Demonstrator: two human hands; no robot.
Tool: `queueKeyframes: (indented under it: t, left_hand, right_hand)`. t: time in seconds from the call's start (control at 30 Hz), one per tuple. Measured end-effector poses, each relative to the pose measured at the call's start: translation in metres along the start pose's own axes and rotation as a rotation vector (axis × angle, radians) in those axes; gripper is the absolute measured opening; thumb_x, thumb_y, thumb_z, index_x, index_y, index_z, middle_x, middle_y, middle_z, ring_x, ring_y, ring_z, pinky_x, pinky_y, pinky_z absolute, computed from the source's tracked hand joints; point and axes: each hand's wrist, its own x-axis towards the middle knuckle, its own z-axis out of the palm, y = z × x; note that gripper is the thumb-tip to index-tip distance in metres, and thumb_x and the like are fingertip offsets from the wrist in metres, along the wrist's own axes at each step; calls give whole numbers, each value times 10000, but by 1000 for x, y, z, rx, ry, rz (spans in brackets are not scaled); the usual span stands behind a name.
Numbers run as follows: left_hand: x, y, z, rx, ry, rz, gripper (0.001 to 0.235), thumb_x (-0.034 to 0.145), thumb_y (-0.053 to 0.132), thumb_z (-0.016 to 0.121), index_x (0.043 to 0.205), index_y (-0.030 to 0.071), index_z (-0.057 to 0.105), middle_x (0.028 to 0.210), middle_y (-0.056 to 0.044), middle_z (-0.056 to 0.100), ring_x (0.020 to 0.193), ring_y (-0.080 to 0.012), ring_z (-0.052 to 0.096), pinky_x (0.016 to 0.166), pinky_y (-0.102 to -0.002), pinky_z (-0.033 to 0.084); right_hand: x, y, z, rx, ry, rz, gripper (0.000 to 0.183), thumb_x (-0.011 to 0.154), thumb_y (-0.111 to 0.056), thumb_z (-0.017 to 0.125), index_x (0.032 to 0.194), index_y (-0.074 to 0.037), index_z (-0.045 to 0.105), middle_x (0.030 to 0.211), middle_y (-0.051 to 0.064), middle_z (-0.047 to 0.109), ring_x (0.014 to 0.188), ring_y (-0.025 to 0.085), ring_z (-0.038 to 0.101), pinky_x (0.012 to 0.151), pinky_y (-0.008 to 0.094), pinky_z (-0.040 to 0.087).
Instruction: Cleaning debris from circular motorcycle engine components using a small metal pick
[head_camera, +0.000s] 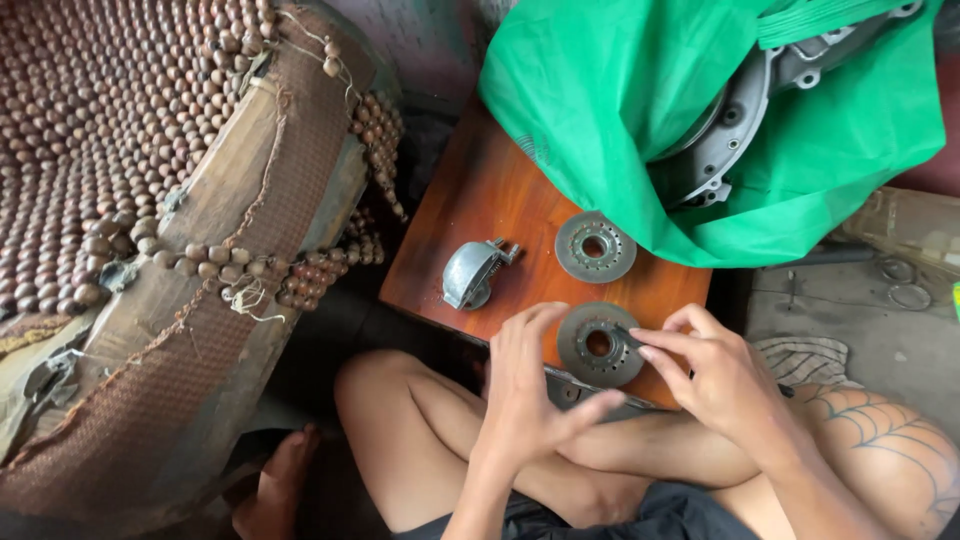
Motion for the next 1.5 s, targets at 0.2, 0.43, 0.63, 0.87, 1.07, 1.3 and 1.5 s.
queueKeyframes:
  t: [0.2, 0.43, 0.63, 0.87, 1.07, 1.3, 1.5]
  left_hand:
    - [-12, -60, 46, 265, -17, -4, 1113, 642, 573, 817, 1439, -72, 384, 1443, -281, 515, 1372, -411, 475, 1151, -608, 154]
    - [-17, -76, 66, 258, 100, -43, 990, 612, 285, 832, 1452, -50, 429, 1402, -216, 599, 1317, -310, 552, 1144, -634, 110]
    - [-20, -91, 79, 342, 234, 44, 905, 640, 250, 816, 1421, -54, 474, 1348, -177, 652, 1258, -281, 615, 1167, -589, 183]
    - [-21, -94, 85, 363, 293, 66, 857, 670, 251, 774, 1409, -74, 485, 1325, -199, 669, 1236, -282, 643, 1170, -589, 182]
    - [-23, -101, 90, 370, 301, 60, 888, 670, 316, 800, 1403, -78, 492, 1376, -197, 646, 1225, -291, 648, 1168, -591, 179]
    - [-24, -105, 92, 376, 317, 85, 869, 683, 320, 791, 1398, -77, 496, 1362, -199, 648, 1213, -289, 656, 1164, -591, 176]
    - [-26, -111, 95, 377, 296, 95, 920, 626, 305, 807, 1403, -75, 493, 1386, -201, 636, 1232, -301, 648, 1162, -603, 158]
  right_hand:
    - [8, -3, 4, 0, -64, -11, 245, 811, -154, 746, 1018, -236, 848, 889, -60, 684, 539, 137, 627, 528, 293, 512]
    - [5, -1, 14, 9, -40, -5, 236, 827, -168, 728, 1035, -202, 834, 917, -39, 678, 543, 152, 628, 536, 305, 517]
    - [8, -5, 16, -20, -61, -2, 252, 815, -178, 735, 1036, -230, 843, 904, -67, 681, 531, 138, 625, 533, 297, 522]
    - [6, -13, 16, 24, -85, -10, 249, 789, -148, 749, 1007, -211, 852, 891, -72, 693, 502, 133, 631, 521, 294, 539]
    - [4, -3, 20, 44, -96, 4, 235, 813, -205, 745, 1018, -219, 860, 881, -73, 701, 508, 110, 630, 506, 258, 533]
    - [2, -1, 25, -38, -17, -19, 213, 808, -197, 740, 989, -229, 849, 893, -90, 690, 472, 119, 638, 476, 280, 540]
    - [0, 11, 27, -95, 36, 46, 208, 812, -243, 729, 987, -270, 839, 904, -112, 679, 566, 155, 700, 559, 308, 575]
